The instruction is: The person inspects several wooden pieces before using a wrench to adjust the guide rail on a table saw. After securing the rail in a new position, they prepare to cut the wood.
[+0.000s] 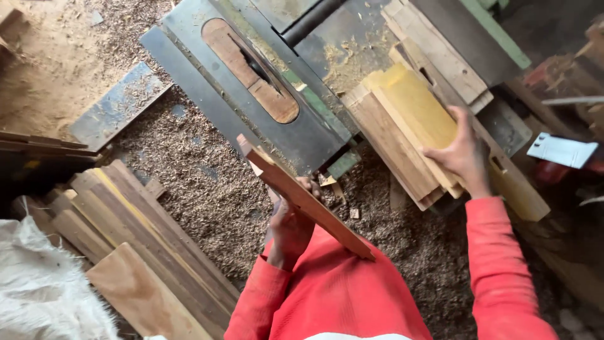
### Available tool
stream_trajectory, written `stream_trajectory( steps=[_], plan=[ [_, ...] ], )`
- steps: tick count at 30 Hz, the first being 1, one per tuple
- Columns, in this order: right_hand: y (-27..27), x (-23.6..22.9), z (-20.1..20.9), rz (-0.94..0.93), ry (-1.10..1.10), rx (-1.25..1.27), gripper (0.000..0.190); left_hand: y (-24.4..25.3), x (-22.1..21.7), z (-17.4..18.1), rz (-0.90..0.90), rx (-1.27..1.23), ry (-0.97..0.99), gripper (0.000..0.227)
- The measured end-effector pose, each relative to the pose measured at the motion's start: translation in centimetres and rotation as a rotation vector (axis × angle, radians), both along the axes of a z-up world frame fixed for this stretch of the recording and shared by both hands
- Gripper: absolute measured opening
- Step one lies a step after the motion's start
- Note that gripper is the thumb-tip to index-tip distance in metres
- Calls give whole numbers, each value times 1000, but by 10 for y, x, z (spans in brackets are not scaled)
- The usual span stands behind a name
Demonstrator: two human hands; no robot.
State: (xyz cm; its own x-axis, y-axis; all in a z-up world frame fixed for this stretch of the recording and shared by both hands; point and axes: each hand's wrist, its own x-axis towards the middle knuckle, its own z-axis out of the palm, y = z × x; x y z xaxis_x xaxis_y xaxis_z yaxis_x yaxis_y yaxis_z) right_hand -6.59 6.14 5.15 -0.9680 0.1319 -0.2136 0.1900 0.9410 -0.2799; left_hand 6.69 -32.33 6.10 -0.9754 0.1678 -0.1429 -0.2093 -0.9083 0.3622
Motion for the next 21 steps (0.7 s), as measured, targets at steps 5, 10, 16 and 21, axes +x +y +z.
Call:
stream_trajectory(
  steps=[5, 10, 16, 21],
  plan=[
    [48, -1, 6, -71, 258, -547, 106, -20, 3, -10, 30, 62, -46, 46],
    [46, 7, 2, 117, 411, -236, 94, -23, -15, 11, 86, 51, 6, 45],
    [6, 1, 18, -40, 300, -328, 97, -17, -23, -15, 50, 159, -130, 41],
    [5, 2, -5, -50, 177, -115, 85, -11, -28, -27, 211, -3, -126, 34]
  ],
)
